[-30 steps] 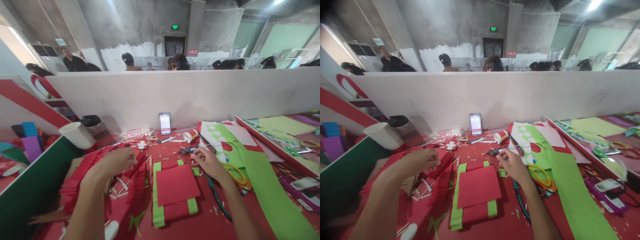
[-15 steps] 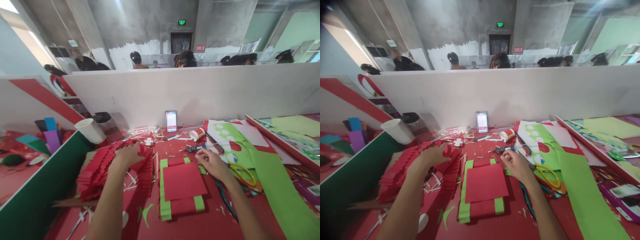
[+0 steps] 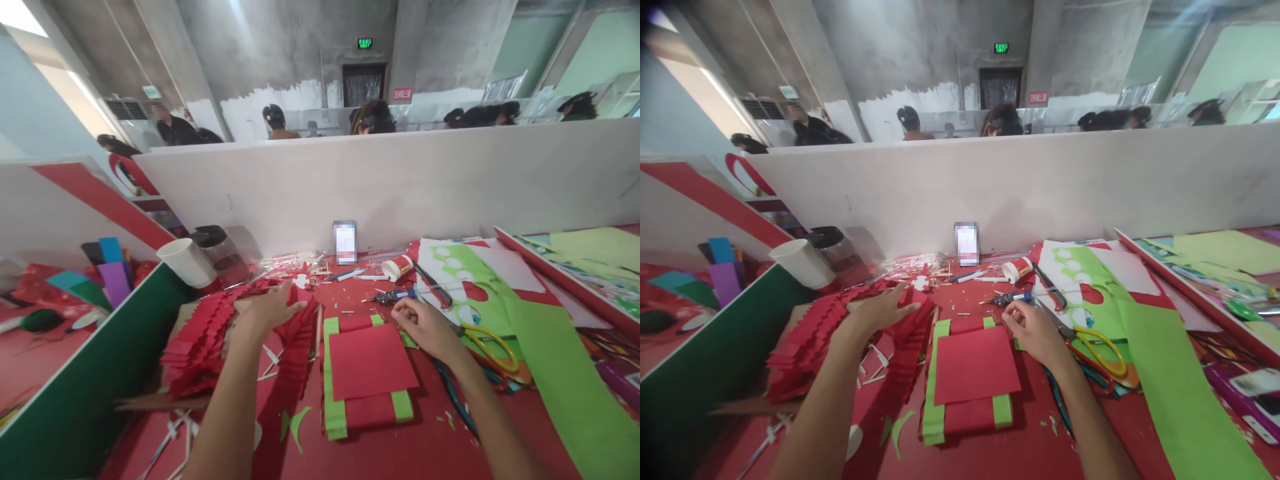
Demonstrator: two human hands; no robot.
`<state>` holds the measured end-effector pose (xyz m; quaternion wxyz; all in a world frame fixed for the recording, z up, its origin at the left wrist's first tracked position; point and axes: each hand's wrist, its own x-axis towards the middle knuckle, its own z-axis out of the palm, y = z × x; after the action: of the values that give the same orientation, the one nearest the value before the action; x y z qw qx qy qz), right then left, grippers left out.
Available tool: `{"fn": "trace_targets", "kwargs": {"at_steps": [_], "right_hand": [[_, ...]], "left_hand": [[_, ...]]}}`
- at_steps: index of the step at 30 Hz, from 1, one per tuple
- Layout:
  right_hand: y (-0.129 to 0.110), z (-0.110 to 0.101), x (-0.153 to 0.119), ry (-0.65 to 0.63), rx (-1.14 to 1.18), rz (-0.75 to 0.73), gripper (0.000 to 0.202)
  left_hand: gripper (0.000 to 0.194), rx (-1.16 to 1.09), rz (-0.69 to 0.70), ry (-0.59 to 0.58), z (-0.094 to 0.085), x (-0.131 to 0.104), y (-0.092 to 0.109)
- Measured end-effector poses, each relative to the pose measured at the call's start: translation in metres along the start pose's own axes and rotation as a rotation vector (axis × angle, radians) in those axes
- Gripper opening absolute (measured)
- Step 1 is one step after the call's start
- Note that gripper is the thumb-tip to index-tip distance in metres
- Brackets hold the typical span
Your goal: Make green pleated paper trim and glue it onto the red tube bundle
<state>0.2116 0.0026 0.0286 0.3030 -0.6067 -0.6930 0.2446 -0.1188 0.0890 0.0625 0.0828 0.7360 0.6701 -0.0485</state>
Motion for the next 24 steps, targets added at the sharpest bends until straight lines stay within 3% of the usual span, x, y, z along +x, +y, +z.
{"fn": "trace_targets", "kwargs": {"at_steps": [3,8,13,19,24], "right_hand": [[0.0,0.001,0.001,0.001,-0.008,-0.014,0.025],[0.003,0.004,0.002,-0.012,0.014,-0.023,0.023],[0.003,0.004,-0.001,-0.099,0.088,0.012,0.022],[-0.002,0.002,-0.006,-0.221,0.168,0.015,0.019],[-0.001,0.0,-0.006,-0.241,0.192,-0.002,0.02]], "left_hand": [[0.062,0.005,0.039,0.001,0.002,-0.003,0.012],[0.044,0.135,0.177,0.292,-0.005,-0.011,0.032],[0.03,0.112,0.147,0.037,0.006,-0.009,0.055],[0.028,0.095,0.136,-0.015,0.03,0.001,0.063],[0.033,0.053,0.141,-0.044,0.032,0.007,0.058]]}}
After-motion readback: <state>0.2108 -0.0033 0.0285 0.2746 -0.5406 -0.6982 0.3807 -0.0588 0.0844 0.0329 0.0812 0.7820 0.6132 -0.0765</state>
